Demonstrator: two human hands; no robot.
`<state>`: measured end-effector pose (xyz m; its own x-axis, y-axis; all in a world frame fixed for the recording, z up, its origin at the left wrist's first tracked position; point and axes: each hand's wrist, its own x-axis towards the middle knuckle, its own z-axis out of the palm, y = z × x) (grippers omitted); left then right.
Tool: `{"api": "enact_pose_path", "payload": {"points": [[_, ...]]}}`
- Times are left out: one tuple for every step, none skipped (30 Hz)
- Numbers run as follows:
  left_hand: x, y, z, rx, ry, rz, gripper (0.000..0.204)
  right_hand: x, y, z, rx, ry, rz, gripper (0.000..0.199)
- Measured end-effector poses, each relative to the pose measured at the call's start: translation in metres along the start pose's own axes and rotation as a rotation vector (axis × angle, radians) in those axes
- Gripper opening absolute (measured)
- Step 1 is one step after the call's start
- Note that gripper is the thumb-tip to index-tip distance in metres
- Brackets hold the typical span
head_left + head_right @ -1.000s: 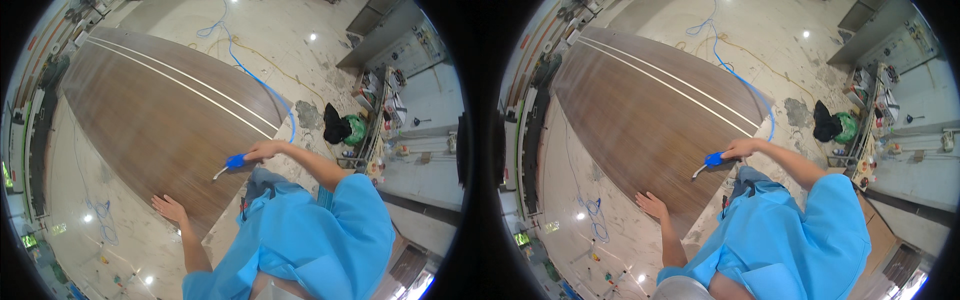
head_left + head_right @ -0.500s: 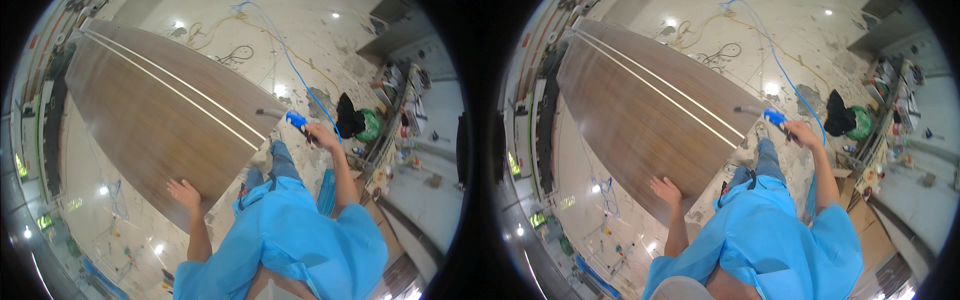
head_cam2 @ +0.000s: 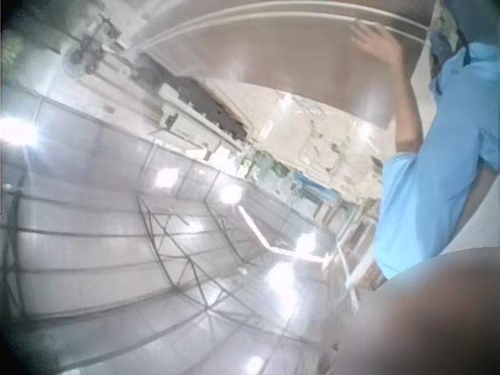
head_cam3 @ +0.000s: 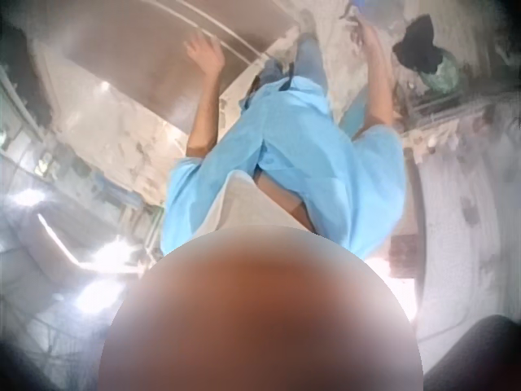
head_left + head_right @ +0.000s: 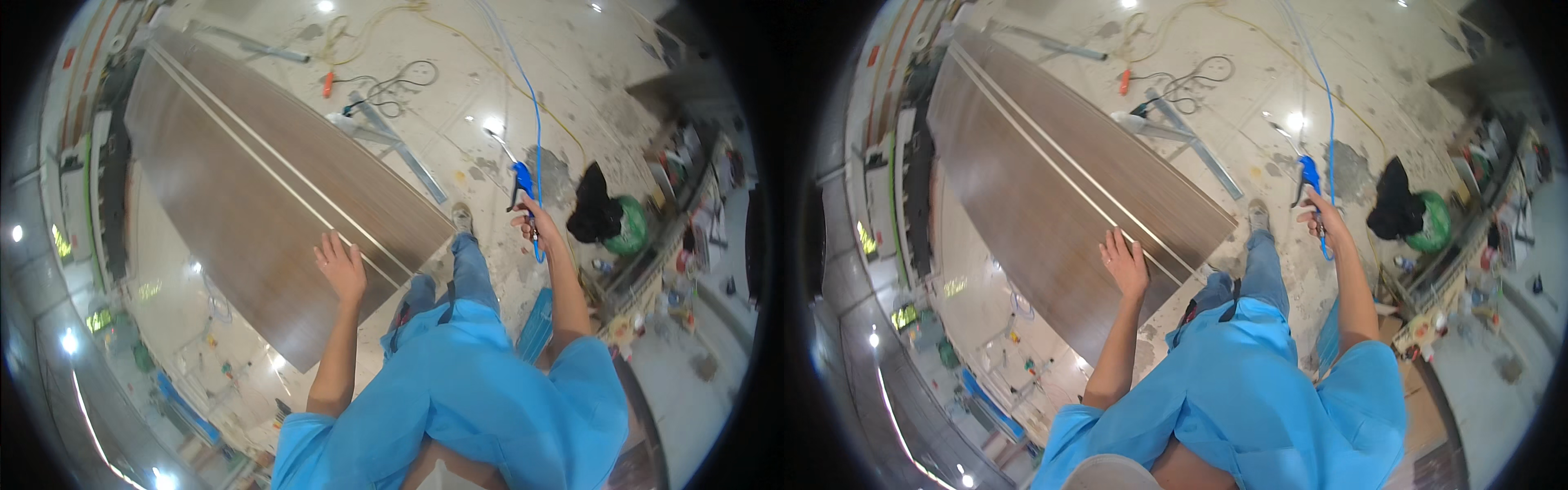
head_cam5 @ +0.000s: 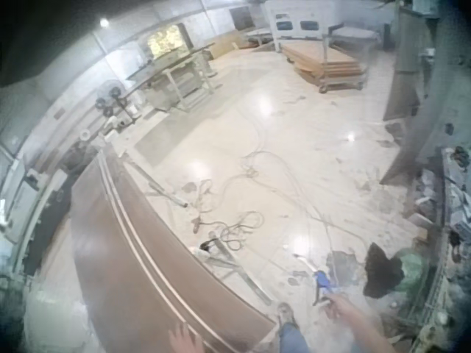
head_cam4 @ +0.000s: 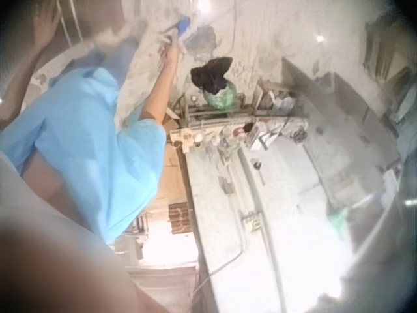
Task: The person sands a large wooden panel with an electric sander, then uses a compressed air blower to remove dust. The person flips the panel and continues sanding and blowing dust from the other side. Finally, the person connects a power tool to a power strip.
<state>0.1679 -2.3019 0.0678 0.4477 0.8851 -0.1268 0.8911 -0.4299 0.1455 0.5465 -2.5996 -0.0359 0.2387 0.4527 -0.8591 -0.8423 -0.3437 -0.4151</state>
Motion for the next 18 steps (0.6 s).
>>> {"api": "enact_pose_path", "payload": {"points": [[0.001, 0.000, -0.003, -0.011, 0.003, 0.034, 0.060, 0.022, 0.011, -0.012, 0.083, 0.033, 0.039, 0.053], [0.001, -0.003, -0.007, -0.006, 0.012, 0.060, 0.060, 0.046, 0.025, -0.020, 0.084, 0.116, 0.077, 0.053], [0.000, -0.008, -0.012, 0.006, -0.027, 0.033, 0.059, 0.071, 0.039, -0.031, 0.089, 0.144, 0.098, 0.052], [0.000, -0.018, -0.018, -0.083, 0.028, 0.025, 0.059, 0.093, 0.054, -0.042, 0.026, 0.169, 0.105, 0.048], [-0.005, -0.028, -0.023, -0.180, 0.026, -0.031, 0.059, 0.117, 0.065, -0.054, -0.103, 0.212, 0.104, 0.037], [-0.012, -0.037, -0.024, -0.289, 0.035, -0.064, 0.059, 0.135, 0.076, -0.066, -0.224, 0.214, 0.069, 0.028], [-0.020, -0.052, -0.029, -0.254, 0.041, -0.110, 0.059, 0.150, 0.086, -0.077, -0.375, 0.357, 0.062, 0.020], [-0.031, -0.069, -0.031, -0.244, 0.035, -0.221, 0.060, 0.162, 0.094, -0.087, -0.449, 0.375, -0.056, 0.021], [-0.042, -0.087, -0.033, -0.230, 0.028, -0.308, 0.061, 0.171, 0.099, -0.094, -0.512, 0.497, -0.103, 0.021], [-0.058, -0.106, -0.034, -0.236, 0.062, -0.398, 0.062, 0.176, 0.101, -0.101, -0.780, 0.521, -0.281, 0.022], [-0.076, -0.127, -0.035, -0.228, 0.069, -0.522, 0.064, 0.180, 0.099, -0.106, -1.023, 0.565, -0.405, 0.024], [-0.095, -0.149, -0.036, -0.197, 0.080, -0.617, 0.064, 0.182, 0.095, -0.109, -1.273, 0.620, -0.435, 0.025], [-0.114, -0.172, -0.036, -0.153, 0.089, -0.716, 0.064, 0.182, 0.090, -0.109, -1.299, 0.549, -0.456, 0.027], [-0.135, -0.194, -0.037, -0.165, 0.087, -0.790, 0.067, 0.181, 0.083, -0.108, -1.327, 0.495, -0.381, 0.029], [-0.154, -0.215, -0.037, -0.176, 0.060, -0.898, 0.070, 0.180, 0.075, -0.102, -1.357, 0.481, -0.290, 0.032], [-0.170, -0.236, -0.038, -0.223, 0.077, -0.935, 0.069, 0.178, 0.066, -0.093, -1.355, 0.433, -0.322, 0.034], [-0.186, -0.251, -0.037, -0.268, 0.031, -1.066, 0.068, 0.175, 0.058, -0.081, -1.360, 0.423, -0.338, 0.035], [-0.203, -0.261, -0.034, -0.271, 0.096, -1.046, 0.066, 0.168, 0.049, -0.067, -1.379, 0.429, -0.306, 0.037]]}}
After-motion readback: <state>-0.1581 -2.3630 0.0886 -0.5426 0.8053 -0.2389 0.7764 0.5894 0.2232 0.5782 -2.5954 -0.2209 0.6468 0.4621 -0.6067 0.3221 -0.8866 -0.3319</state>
